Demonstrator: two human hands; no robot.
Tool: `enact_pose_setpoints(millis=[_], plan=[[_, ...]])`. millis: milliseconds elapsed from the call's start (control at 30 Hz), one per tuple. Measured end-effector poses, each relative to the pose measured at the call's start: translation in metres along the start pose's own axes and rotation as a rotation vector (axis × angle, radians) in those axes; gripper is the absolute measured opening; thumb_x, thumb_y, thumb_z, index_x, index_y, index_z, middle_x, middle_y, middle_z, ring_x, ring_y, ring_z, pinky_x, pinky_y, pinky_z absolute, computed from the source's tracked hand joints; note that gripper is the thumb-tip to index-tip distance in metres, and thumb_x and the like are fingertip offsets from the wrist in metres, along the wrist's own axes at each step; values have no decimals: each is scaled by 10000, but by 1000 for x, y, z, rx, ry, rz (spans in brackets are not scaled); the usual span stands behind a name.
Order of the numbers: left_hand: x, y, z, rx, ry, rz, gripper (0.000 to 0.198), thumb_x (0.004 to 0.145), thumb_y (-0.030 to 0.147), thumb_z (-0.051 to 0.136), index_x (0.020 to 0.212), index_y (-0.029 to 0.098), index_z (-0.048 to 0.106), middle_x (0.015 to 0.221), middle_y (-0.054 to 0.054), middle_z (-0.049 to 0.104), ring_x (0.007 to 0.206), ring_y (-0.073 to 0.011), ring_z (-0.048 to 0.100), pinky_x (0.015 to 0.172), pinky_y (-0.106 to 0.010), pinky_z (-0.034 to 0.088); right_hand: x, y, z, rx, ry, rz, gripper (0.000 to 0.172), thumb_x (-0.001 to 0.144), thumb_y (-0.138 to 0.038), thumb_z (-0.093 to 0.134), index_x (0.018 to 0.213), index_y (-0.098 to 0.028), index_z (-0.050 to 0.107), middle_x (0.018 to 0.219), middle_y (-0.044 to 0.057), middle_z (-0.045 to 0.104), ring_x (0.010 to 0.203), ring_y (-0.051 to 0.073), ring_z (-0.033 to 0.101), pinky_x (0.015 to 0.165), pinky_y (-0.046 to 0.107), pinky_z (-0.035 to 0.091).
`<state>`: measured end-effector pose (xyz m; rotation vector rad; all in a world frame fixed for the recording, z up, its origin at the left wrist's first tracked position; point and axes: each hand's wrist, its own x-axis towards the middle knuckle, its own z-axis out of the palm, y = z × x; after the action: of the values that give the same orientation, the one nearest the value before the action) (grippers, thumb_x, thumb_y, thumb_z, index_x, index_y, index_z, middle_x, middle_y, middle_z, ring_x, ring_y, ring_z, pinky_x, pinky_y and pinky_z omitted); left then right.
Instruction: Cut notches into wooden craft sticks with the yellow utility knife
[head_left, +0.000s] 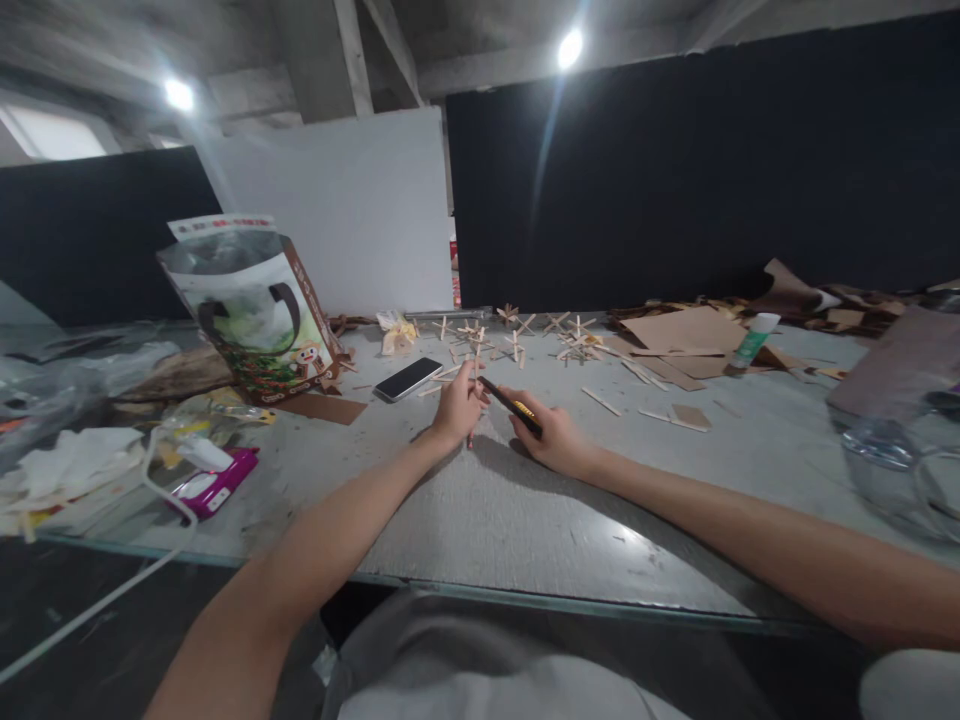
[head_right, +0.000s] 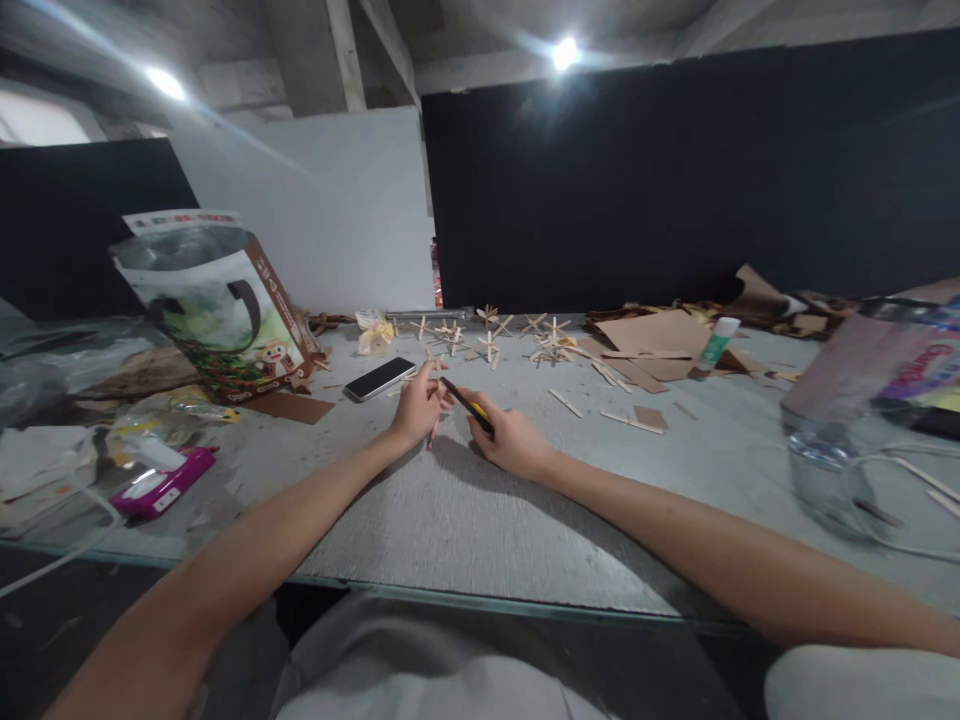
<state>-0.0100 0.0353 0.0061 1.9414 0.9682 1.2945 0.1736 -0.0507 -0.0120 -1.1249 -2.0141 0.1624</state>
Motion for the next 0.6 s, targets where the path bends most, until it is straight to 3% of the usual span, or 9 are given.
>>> enact_pose_setpoints(millis=[367,467,600], plan=[[-2,7,5,-81,17,-144,370,854,104,530,1214,187,545,684,16,693,582,-160,710,547,-231,553,0,-2,-2,10,-21,5,495,1002,-307,453,1480,-193,503,913,80,781,517,133,622,572,218,446],[-3,7,3,-44,12,-106,343,863,119,536,1192,204,573,683,19,691,604,-155,713,542,-209,534,0,-2,-3,15,-20,4,497,998,-301,451,1477,-182,504,915,86,776,507,125,608,564,216,438],[-4,3,1,31,-8,-59,298,824,103,569,1097,204,633,668,21,686,584,-144,684,560,-211,532,-1,-1,-3,2,-49,27,494,994,-303,441,1461,-165,520,735,39,724,472,128,584,535,208,415]])
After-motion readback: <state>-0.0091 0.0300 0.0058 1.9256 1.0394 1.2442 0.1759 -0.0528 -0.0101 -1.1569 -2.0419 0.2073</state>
